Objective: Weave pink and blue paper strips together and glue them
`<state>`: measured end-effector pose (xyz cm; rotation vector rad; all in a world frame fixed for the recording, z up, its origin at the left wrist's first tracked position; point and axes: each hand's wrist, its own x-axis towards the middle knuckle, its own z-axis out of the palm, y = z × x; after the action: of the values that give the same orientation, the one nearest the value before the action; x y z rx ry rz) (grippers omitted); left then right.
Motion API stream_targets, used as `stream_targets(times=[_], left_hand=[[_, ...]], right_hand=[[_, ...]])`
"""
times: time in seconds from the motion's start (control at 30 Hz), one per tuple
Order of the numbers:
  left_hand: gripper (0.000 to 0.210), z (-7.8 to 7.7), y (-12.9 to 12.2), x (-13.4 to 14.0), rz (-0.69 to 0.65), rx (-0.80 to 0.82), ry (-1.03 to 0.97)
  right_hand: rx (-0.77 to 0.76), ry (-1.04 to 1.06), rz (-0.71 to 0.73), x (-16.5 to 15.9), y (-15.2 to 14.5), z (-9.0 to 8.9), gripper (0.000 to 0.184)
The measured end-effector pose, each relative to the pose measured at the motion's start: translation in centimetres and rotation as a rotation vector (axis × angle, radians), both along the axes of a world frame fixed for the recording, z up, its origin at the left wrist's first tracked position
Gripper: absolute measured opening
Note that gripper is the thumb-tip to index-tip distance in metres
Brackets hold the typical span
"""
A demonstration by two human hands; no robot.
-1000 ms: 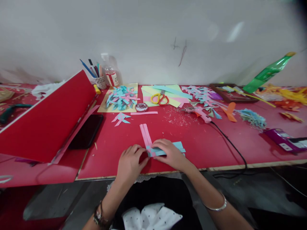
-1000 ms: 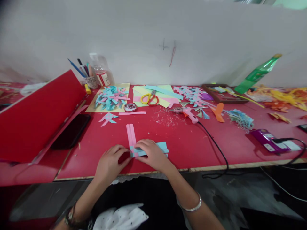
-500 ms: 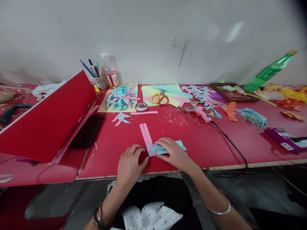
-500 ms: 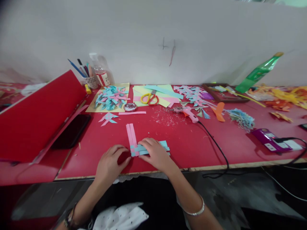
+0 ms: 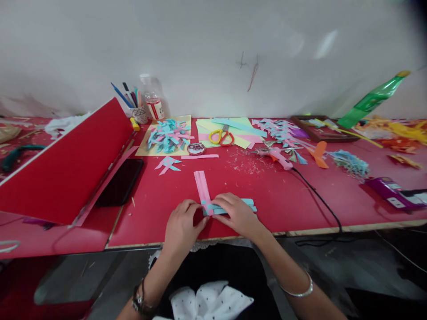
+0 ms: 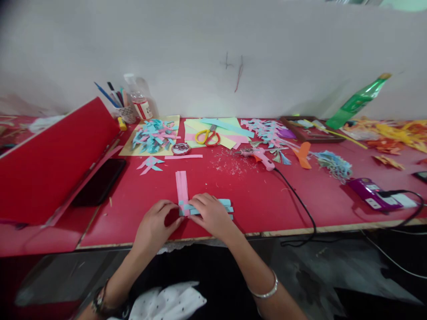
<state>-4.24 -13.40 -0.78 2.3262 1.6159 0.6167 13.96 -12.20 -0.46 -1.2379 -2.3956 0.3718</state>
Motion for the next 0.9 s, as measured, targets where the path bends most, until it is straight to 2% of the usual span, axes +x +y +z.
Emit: stream_targets(times=[0.17, 0.33, 0.53, 0.73, 0.9], left_hand=[[0.026, -0.1, 0.0, -0.3, -0.021, 0.01, -0.02], [0.027, -0.1, 0.4, -0.1, -0.036, 0.082, 0.082], [0.021, 0.2, 1.3, -0.1, -0.131, 0.035, 0.151], [0.022, 0.4, 2.1, -0.9, -0.224, -0.078, 0.086], [0.026, 0.2, 2.4, -1.2, -0.253, -0.058, 0.083]], right_hand=[[0.014, -0.014, -0.004, 0.0, 0.0, 0.3, 0.027], [0.021, -0.029, -0.01, 0.0, 0.0, 0.5, 0.029], [0.013, -0.088, 0.019, 0.0, 0.1, 0.4, 0.036], [0.001, -0.123, 0.041, -0.2, 0.7, 0.5, 0.03], [0.063, -0.158, 0.073, -0.3, 0.9, 0.5, 0.026]])
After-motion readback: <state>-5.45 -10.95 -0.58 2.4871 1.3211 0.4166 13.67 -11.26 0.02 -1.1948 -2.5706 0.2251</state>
